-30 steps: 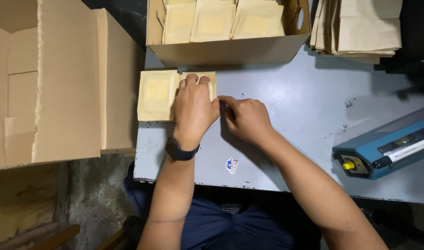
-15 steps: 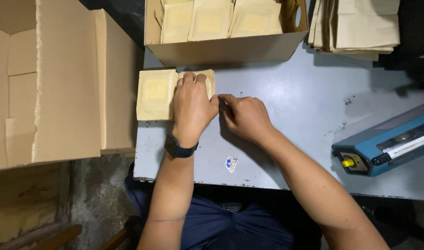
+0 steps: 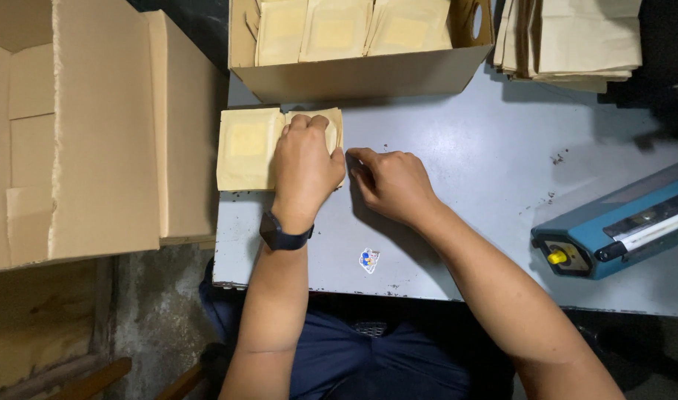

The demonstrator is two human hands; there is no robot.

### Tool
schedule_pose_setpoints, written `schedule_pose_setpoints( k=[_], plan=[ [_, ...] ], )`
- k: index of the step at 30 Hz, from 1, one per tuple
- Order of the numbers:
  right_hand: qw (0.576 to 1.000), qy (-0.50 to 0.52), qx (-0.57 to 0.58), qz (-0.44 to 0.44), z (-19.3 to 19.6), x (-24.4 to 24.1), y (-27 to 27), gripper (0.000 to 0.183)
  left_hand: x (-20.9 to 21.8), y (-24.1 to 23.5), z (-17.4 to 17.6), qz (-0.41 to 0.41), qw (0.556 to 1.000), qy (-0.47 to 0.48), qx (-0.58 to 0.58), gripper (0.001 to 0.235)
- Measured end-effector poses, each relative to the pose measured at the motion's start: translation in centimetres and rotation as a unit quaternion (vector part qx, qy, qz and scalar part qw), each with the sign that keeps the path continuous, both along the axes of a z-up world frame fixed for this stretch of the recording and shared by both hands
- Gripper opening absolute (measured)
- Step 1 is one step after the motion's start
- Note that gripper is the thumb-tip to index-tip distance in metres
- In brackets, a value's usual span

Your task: Sealing small coffee bags using a manual heat sealer and organizing them into a box.

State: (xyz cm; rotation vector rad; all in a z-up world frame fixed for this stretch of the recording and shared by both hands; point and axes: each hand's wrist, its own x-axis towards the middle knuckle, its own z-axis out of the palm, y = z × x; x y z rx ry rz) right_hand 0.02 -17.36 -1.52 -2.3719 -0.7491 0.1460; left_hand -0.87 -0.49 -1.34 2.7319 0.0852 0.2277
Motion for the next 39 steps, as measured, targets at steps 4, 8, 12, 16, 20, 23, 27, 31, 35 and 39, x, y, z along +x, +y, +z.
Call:
schedule_pose_setpoints(
  k=[4, 8, 12, 16, 20, 23, 27, 31, 35, 39],
  plan=[
    [1.0, -0.007, 0.004, 0.002, 0.0, 0.0, -0.1, 0.033, -0.1, -0.1, 0.9, -0.006, 1.0, 0.003, -0.006, 0.04],
    [1.0, -0.001, 0.01, 0.002, 0.2, 0.0, -0.1, 0.031, -0.1, 0.0, 0.9, -0.009, 1.0, 0.003, -0.01, 0.038],
    [1.0, 0.0, 0.01, 0.006, 0.2, 0.1, -0.1, 0.033, -0.2, 0.1, 1.1, -0.012, 1.0, 0.013, -0.018, 0.036],
    [1.0, 0.0, 0.009, 0.008, 0.1, 0.0, -0.1, 0.032, -0.3, 0.1, 1.2, -0.014, 0.999, 0.022, -0.022, 0.033],
    [1.0, 0.005, 0.008, 0.007, 0.3, 0.1, -0.1, 0.033, -0.4, 0.0, 1.6, -0.016, 1.0, 0.02, -0.015, 0.032],
    [1.0, 0.003, 0.01, 0.008, 0.5, 0.0, -0.1, 0.032, -0.5, 0.0, 1.7, -0.015, 0.999, 0.027, -0.016, 0.032],
    [1.0, 0.002, 0.026, 0.009, 0.6, -0.1, 0.0, 0.028, -0.4, -0.1, 1.4, -0.011, 1.0, 0.016, -0.013, 0.033],
    [1.0, 0.007, 0.029, 0.008, 1.0, -0.2, 0.0, 0.026, -0.3, -0.1, 1.4, -0.008, 1.0, 0.012, -0.007, 0.034],
    [1.0, 0.005, 0.027, 0.012, 0.9, -0.2, 0.0, 0.026, -0.4, -0.1, 1.5, -0.007, 1.0, 0.012, -0.013, 0.034],
    [0.999, -0.005, 0.031, 0.017, 0.7, -0.1, -0.2, 0.024, -0.4, -0.1, 1.6, -0.006, 1.0, 0.02, -0.016, 0.034]
  ],
)
